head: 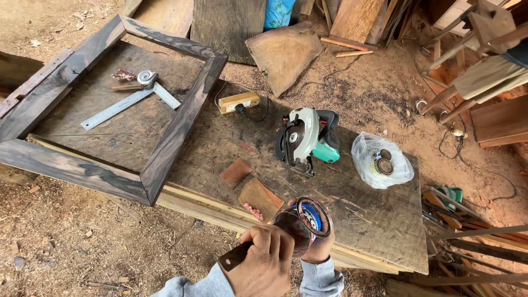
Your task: Stirring and applying wood stain to a wooden frame and wood samples in a workshop environment.
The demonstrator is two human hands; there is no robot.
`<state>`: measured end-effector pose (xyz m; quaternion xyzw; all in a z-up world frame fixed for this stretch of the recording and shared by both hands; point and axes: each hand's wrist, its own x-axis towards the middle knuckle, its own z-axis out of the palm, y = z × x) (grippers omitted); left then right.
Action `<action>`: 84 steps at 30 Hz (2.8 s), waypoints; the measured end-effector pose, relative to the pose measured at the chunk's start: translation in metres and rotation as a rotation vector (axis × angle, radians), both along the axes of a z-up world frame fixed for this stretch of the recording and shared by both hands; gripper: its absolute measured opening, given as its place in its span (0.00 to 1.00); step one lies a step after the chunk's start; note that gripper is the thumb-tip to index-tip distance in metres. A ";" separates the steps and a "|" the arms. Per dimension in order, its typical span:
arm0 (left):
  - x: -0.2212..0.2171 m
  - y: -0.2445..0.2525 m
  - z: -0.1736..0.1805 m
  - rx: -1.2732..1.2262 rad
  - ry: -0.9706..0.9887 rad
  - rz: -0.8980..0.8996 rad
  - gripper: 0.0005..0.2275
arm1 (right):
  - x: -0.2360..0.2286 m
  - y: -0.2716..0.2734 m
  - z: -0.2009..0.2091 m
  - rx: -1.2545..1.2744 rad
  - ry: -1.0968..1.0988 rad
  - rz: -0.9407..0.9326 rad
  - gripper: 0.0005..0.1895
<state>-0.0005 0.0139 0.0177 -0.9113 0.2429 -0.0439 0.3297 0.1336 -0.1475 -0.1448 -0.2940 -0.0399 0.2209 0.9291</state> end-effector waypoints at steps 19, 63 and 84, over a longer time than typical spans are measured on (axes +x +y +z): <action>0.005 0.013 0.009 -0.242 0.059 -0.177 0.17 | -0.005 -0.005 0.012 -0.146 0.009 0.102 0.36; 0.011 0.031 -0.051 -0.748 0.451 0.203 0.11 | 0.002 0.000 0.013 -0.262 -0.072 0.224 0.34; -0.002 0.042 -0.061 -1.278 0.659 0.707 0.12 | -0.015 0.009 -0.007 -0.183 -0.247 0.082 0.35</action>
